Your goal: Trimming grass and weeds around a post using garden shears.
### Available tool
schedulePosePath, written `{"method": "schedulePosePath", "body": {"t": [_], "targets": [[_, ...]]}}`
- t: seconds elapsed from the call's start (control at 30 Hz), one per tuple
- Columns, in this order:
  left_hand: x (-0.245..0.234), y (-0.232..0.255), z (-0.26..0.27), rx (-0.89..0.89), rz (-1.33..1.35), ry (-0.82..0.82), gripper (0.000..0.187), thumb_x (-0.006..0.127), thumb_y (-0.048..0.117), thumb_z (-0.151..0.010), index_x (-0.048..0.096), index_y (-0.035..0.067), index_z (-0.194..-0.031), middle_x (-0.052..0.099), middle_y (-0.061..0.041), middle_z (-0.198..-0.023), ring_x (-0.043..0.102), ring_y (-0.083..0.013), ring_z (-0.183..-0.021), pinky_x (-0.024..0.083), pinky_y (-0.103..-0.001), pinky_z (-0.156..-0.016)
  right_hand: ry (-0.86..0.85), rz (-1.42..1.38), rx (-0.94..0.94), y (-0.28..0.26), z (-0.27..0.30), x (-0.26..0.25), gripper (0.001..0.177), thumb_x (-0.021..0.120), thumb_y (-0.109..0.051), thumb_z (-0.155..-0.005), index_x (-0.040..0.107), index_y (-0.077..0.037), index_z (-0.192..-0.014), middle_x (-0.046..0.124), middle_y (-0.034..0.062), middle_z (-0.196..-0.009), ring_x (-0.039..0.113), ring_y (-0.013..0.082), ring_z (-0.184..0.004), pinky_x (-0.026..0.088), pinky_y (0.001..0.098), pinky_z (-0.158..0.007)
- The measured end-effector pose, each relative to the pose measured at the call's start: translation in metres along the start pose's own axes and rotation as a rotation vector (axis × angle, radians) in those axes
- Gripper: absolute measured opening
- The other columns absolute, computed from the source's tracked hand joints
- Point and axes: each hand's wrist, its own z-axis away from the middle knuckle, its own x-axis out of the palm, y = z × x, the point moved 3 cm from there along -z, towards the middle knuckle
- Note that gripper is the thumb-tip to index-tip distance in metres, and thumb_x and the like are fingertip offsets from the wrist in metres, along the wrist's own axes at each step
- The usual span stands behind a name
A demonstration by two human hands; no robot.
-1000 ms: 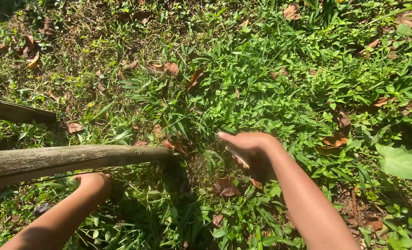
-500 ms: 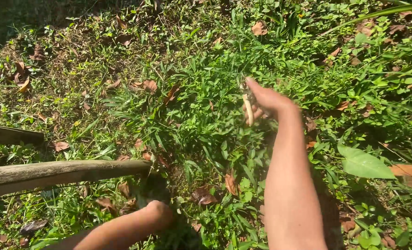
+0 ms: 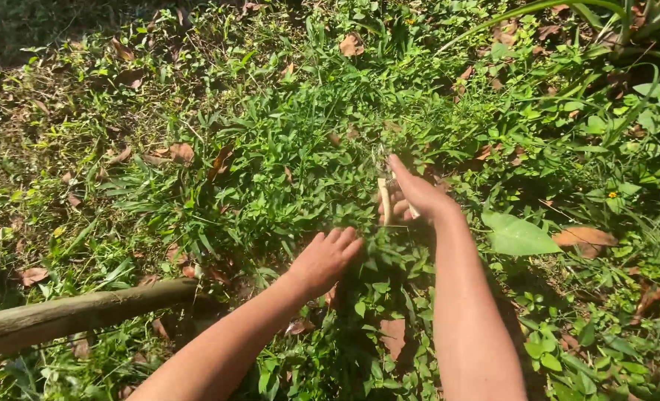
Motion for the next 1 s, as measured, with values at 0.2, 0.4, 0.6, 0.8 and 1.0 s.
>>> {"method": "schedulePosePath", "body": {"t": [0.2, 0.4, 0.6, 0.8, 1.0], "targets": [[-0.012, -0.001, -0.029, 0.406, -0.255, -0.063, 0.105, 0.075, 0.049, -0.071, 0.026, 0.017, -0.158, 0.046, -0.008, -0.148, 0.060, -0.0275, -0.124, 0.030, -0.055, -0.114, 0.094, -0.119, -0.007, 0.036, 0.020, -0.002, 0.093, 0.020, -0.081, -0.090, 0.074, -0.008, -0.106, 0.078, 0.0067, -0.090, 0.070, 0.0164, -0.078, 0.043, 0.0268, -0.059], [-0.036, -0.018, -0.053, 0.526, -0.223, -0.090, 0.086, 0.073, 0.047, -0.076, 0.034, 0.017, -0.147, 0.051, -0.009, -0.135, 0.062, -0.0277, -0.113, 0.035, -0.052, -0.103, 0.094, 0.028, 0.116, 0.058, 0.059, 0.024, 0.092, 0.017, -0.077, -0.092, 0.073, -0.006, -0.110, 0.080, 0.0090, -0.089, 0.070, 0.0155, -0.073, 0.046, 0.0278, -0.055], [-0.022, -0.041, -0.066, 0.579, -0.168, -0.165, 0.064, 0.070, 0.044, -0.082, 0.045, 0.017, -0.135, 0.058, -0.010, -0.120, 0.065, -0.0279, -0.101, 0.042, -0.049, -0.090, -0.320, -0.621, 0.115, 0.115, 0.114, 0.113, 0.086, 0.023, -0.072, -0.095, 0.064, 0.003, -0.098, 0.071, 0.0170, -0.079, 0.078, 0.0271, -0.066, 0.045, 0.0218, -0.037], [-0.009, -0.043, -0.068, 0.587, -0.119, -0.269, 0.043, 0.067, 0.041, -0.088, 0.055, 0.017, -0.122, 0.064, -0.011, -0.104, 0.068, -0.0281, -0.088, 0.049, -0.046, -0.077, -0.307, -0.810, 0.221, 0.152, 0.094, 0.169, 0.085, 0.023, -0.072, -0.098, 0.061, 0.004, -0.094, 0.070, 0.0175, -0.075, 0.075, 0.0283, -0.064, 0.039, 0.0226, -0.033], [-0.004, -0.042, -0.074, 0.590, -0.103, -0.341, 0.026, 0.064, 0.038, -0.094, 0.066, 0.017, -0.110, 0.071, -0.011, -0.089, 0.071, -0.0282, -0.075, 0.055, -0.043, -0.064, 0.011, -0.903, 0.307, 0.175, 0.049, 0.185, 0.057, 0.034, -0.062, -0.100, 0.059, -0.011, -0.094, 0.065, 0.0116, -0.070, 0.067, 0.0272, -0.054, 0.034, 0.0279, -0.036]]}}
